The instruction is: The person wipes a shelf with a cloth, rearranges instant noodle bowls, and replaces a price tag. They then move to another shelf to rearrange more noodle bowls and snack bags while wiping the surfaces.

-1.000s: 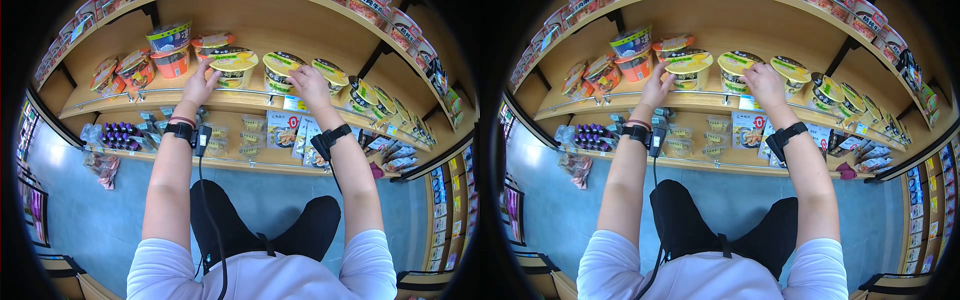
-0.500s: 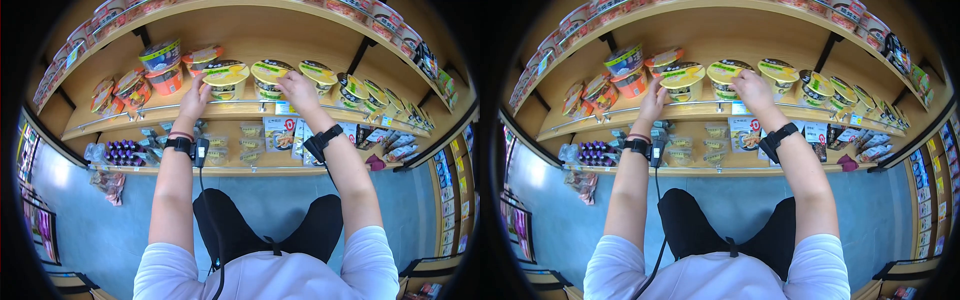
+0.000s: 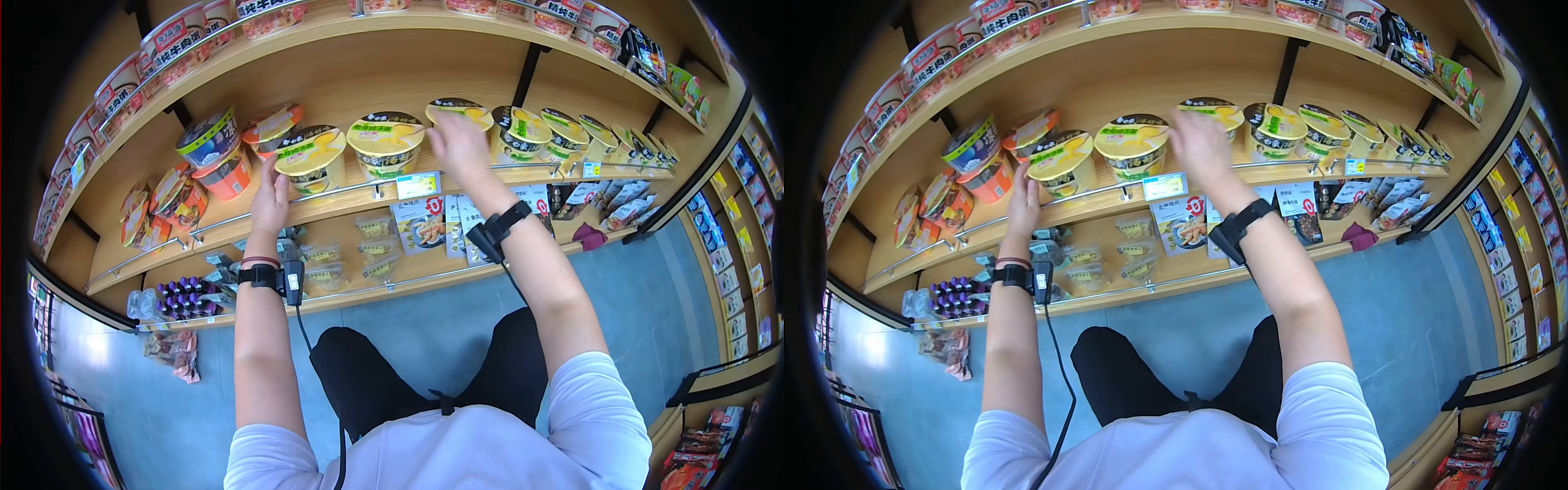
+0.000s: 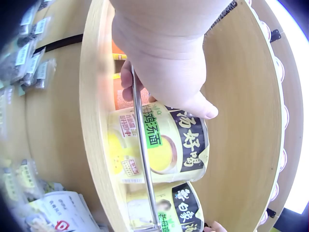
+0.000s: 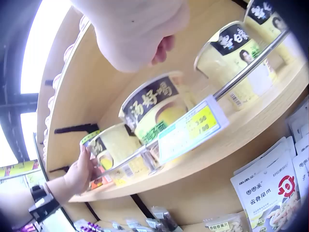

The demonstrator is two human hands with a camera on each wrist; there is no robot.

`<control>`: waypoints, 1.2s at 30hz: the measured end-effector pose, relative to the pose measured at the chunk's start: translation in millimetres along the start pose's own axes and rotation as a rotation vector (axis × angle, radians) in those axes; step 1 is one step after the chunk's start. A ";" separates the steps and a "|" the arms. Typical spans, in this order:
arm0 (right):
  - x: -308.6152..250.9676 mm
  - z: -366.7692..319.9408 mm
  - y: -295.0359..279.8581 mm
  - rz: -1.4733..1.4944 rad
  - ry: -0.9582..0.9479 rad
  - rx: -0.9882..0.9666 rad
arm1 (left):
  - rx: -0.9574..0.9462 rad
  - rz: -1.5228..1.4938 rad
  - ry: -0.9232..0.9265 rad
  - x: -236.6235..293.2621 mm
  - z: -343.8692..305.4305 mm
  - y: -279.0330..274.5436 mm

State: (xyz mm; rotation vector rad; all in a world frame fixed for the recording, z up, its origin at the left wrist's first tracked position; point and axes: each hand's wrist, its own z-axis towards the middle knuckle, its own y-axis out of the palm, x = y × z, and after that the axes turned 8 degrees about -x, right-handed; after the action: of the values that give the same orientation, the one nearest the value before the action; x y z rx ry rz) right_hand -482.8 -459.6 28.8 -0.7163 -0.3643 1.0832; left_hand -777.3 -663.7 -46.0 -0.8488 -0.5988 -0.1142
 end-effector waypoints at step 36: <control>48.7 -22.5 0.5 -0.028 0.031 -0.307 | -0.460 0.652 0.362 122.7 49.9 17.3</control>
State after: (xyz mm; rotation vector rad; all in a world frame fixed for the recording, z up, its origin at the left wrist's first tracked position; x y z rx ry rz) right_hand -448.3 -423.7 8.8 -0.9962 -0.5191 0.9982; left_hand -692.3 -598.7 34.0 -1.3946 0.0717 0.1946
